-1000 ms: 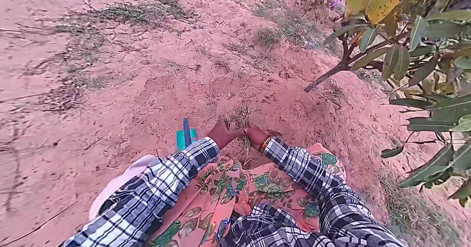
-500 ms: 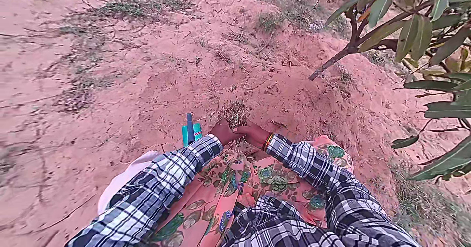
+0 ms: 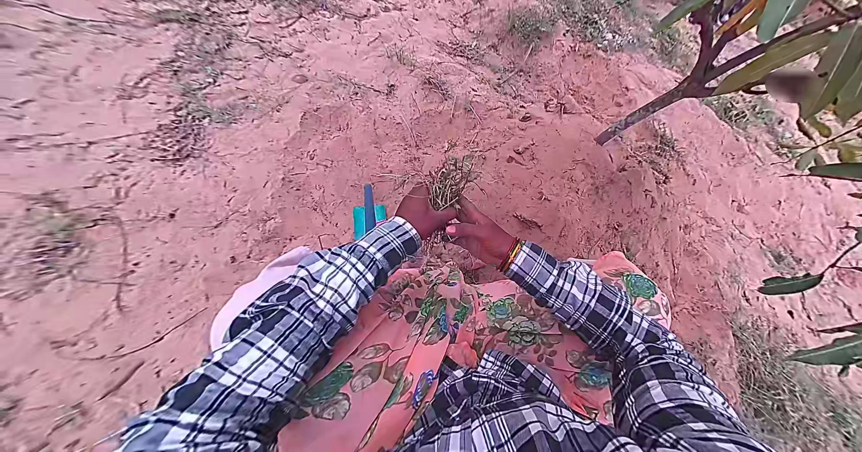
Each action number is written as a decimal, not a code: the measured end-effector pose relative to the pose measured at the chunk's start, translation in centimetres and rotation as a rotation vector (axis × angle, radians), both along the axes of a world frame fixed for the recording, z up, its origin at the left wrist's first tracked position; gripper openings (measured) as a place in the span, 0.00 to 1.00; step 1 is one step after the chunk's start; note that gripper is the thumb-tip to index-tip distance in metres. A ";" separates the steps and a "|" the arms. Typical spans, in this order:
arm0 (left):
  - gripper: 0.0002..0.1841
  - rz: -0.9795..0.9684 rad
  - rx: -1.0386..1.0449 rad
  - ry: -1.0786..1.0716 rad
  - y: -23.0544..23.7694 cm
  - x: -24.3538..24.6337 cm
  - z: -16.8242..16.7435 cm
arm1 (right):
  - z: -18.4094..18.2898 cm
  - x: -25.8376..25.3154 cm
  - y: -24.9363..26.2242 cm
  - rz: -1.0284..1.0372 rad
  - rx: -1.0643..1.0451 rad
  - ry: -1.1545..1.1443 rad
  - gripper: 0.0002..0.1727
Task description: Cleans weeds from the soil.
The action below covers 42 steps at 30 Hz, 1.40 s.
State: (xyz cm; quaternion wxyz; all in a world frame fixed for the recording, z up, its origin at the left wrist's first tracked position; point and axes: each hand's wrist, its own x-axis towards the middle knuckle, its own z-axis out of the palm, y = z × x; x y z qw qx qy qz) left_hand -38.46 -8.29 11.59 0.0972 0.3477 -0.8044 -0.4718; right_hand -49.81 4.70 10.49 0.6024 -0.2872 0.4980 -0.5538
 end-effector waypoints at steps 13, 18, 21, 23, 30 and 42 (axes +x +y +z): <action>0.26 0.133 0.008 -0.036 -1.3 0.6 -0.1 | 0.2 -0.1 0.1 -0.028 0.007 0.045 0.49; 0.28 0.175 0.021 -0.057 -1.7 0.8 0.0 | -0.8 -0.5 0.1 -0.073 0.031 0.025 0.40; 0.27 0.168 0.028 -0.053 -1.8 0.7 -0.5 | -0.8 -0.6 0.1 -0.130 0.121 0.015 0.32; 0.27 0.168 0.044 -0.062 -1.6 0.4 -0.2 | 0.0 -0.7 0.1 -0.166 0.181 0.020 0.26; 0.27 0.229 0.016 0.028 -1.6 0.7 -0.3 | 0.6 -0.4 0.4 -0.058 0.233 0.128 0.18; 0.25 0.397 0.085 0.198 -2.1 1.6 1.2 | 0.3 -2.5 0.0 -0.034 0.252 0.321 0.11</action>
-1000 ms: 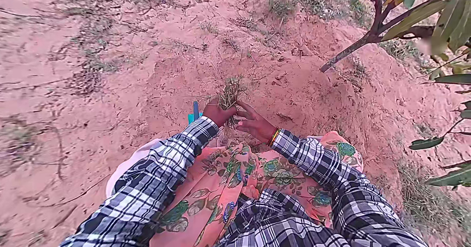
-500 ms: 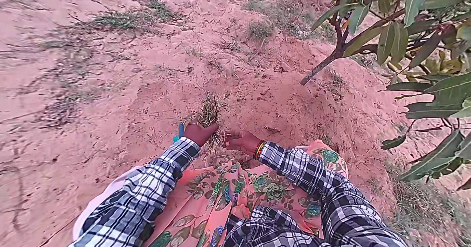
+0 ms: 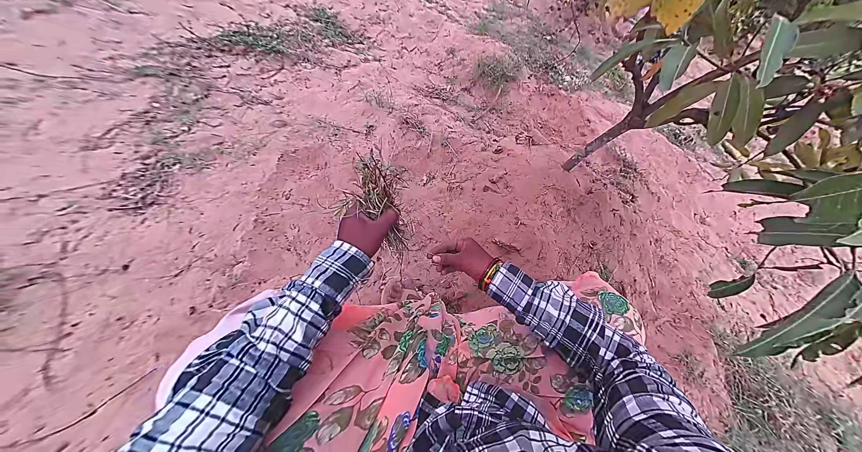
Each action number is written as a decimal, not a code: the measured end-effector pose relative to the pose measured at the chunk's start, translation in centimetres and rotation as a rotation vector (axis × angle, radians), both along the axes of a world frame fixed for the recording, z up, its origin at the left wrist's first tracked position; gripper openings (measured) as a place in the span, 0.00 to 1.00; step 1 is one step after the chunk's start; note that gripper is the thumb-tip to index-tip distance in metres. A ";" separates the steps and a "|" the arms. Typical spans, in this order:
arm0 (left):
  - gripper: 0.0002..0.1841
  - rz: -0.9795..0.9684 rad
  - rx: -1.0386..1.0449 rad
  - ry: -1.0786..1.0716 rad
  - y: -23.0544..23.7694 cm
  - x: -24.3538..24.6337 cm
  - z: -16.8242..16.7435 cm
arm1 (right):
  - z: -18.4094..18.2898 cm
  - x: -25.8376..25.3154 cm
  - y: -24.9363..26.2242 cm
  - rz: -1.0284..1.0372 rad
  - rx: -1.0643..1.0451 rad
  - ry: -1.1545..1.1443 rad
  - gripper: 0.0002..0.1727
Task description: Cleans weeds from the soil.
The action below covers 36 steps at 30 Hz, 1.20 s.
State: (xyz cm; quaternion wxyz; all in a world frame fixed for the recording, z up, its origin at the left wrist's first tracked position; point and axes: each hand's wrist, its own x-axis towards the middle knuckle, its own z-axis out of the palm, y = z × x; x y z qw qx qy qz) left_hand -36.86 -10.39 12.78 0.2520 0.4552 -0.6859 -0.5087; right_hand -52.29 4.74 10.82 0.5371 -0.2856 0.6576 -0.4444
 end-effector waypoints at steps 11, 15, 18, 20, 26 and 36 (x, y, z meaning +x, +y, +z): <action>0.24 0.027 -0.128 0.000 -1.6 0.4 -0.4 | 0.7 -0.5 -0.3 0.312 0.026 0.513 0.14; 0.21 -0.010 -0.265 -0.069 -2.3 0.8 -0.3 | 1.3 -0.2 0.0 0.320 -0.006 0.521 0.13; 0.18 -0.045 -0.379 -0.078 -2.9 0.9 -1.1 | 1.4 -0.3 0.2 0.340 -0.015 0.528 0.14; 0.19 -0.070 -0.412 -0.075 -3.0 1.0 -1.1 | 1.6 -0.3 0.3 0.352 -0.018 0.523 0.13; 0.16 -0.181 -0.395 -0.131 -2.8 0.6 -1.6 | 0.8 -1.3 0.6 0.276 0.001 0.463 0.14; 0.13 -0.401 -0.521 -0.081 -0.4 -0.3 -3.3 | 0.7 -0.8 0.4 0.067 -0.064 0.371 0.13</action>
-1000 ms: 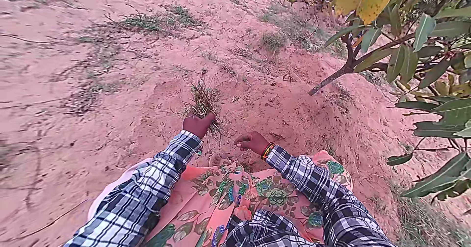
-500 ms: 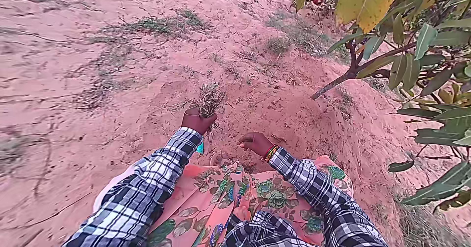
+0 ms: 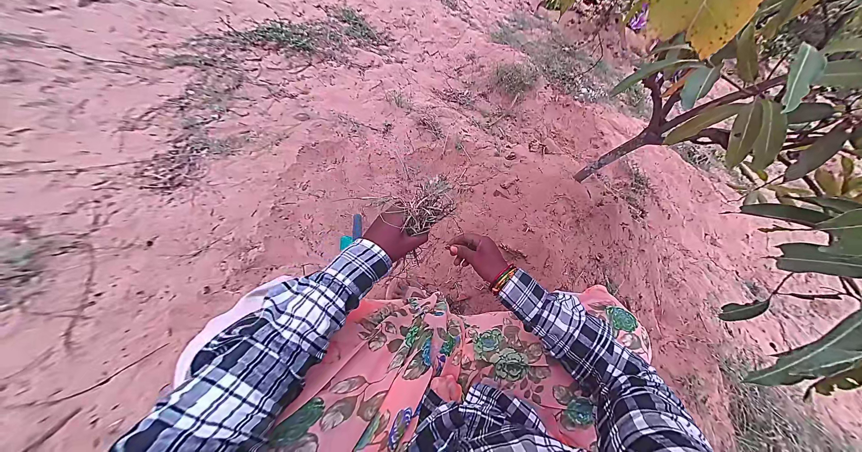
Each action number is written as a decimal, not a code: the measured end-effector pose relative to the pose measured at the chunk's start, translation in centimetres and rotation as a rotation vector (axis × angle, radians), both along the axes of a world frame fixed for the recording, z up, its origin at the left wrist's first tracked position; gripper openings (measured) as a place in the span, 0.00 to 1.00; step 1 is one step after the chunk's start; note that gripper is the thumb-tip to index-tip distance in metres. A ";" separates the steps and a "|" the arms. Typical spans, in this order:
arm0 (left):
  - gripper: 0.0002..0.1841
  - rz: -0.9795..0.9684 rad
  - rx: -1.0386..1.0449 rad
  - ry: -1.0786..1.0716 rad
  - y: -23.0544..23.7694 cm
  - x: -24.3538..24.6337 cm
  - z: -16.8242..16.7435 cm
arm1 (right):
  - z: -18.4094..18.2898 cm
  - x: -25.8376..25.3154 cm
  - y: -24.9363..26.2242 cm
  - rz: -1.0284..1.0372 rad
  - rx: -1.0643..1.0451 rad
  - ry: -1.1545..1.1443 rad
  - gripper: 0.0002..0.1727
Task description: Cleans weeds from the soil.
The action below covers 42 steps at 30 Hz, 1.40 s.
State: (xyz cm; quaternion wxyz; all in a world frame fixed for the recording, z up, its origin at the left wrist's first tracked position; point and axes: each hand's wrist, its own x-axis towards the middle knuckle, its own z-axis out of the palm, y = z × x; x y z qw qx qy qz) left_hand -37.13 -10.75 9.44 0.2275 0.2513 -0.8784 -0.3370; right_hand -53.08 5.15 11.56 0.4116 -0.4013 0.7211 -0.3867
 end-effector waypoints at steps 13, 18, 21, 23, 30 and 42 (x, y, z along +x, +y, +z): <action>0.17 -0.240 0.135 -0.138 2.6 -1.0 0.6 | -0.2 1.3 0.0 -0.139 0.008 -0.074 0.10; 0.18 -0.237 0.116 -0.124 2.6 -1.1 0.5 | -0.3 1.2 0.0 -0.152 -0.021 -0.056 0.10; 0.17 -0.248 0.106 -0.168 2.6 -1.1 0.8 | -1.2 0.9 0.3 -0.135 -0.103 -0.055 0.08; 0.16 -0.258 0.059 -0.160 2.5 -1.2 0.5 | -1.4 0.9 0.4 -0.114 -0.137 -0.037 0.09; 0.17 -0.187 -0.044 -0.132 0.8 -0.7 0.0 | 0.1 0.1 -0.1 -0.243 -0.101 -0.068 0.21; 0.20 -0.194 0.007 -0.296 -0.5 -0.7 0.6 | -3.1 0.0 0.3 0.467 0.292 0.229 0.21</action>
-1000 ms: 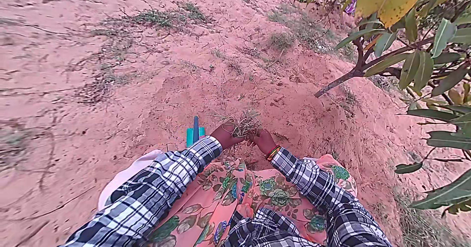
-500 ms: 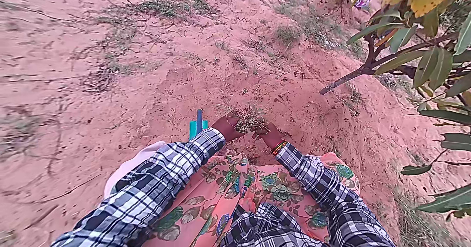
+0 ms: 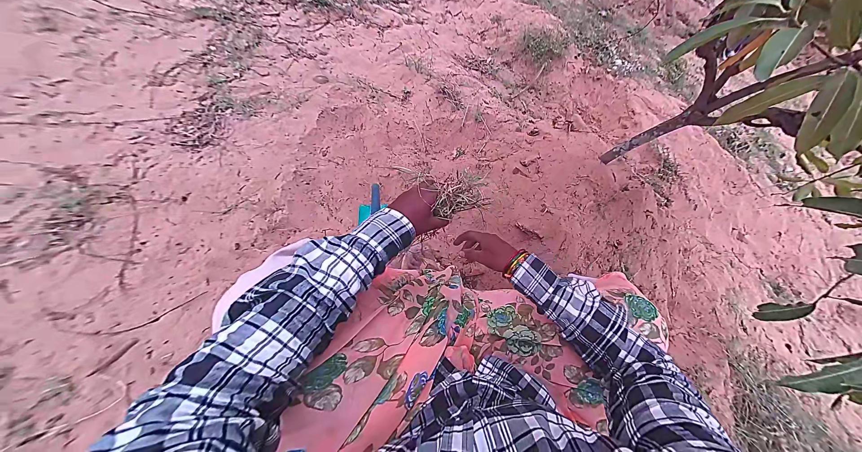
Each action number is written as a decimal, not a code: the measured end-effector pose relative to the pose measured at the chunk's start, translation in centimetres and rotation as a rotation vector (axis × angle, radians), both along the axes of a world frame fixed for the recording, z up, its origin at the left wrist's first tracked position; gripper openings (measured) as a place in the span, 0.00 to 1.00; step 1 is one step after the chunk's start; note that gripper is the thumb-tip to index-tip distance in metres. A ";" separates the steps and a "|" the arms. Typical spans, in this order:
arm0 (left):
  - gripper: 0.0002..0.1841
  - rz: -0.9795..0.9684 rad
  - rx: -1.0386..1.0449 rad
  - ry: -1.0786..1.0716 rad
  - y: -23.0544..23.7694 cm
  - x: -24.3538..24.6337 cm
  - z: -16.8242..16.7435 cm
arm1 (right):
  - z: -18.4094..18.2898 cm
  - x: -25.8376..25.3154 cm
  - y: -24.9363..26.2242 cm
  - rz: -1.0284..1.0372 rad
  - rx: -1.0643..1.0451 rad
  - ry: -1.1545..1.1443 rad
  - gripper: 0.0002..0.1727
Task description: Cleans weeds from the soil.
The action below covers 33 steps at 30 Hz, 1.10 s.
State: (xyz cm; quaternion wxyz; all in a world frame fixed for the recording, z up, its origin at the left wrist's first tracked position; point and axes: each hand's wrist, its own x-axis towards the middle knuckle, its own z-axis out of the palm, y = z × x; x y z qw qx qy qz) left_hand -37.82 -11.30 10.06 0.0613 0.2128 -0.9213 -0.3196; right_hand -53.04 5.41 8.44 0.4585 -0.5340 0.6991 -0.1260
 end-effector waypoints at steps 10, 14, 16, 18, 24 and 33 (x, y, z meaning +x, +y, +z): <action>0.23 0.156 -0.020 0.005 -2.9 1.2 1.3 | -4.3 0.8 0.6 0.527 0.327 0.403 0.27; 0.21 0.225 -0.034 0.014 -4.7 2.4 2.0 | -4.4 0.4 -0.1 0.520 0.307 0.449 0.28; 0.21 0.248 -0.013 -0.033 -5.0 2.7 2.3 | -4.3 0.6 -0.1 0.531 0.286 0.415 0.28; 0.21 0.264 0.029 -0.093 -5.0 2.6 2.2 | -4.0 0.8 -0.1 0.547 0.278 0.410 0.28; 0.24 0.223 0.194 0.013 -3.3 1.3 0.2 | -2.4 0.4 -0.8 0.379 0.113 0.392 0.26; 0.26 0.103 0.519 -0.173 1.8 1.5 3.7 | 1.1 0.2 -0.6 -0.596 -0.475 -0.095 0.25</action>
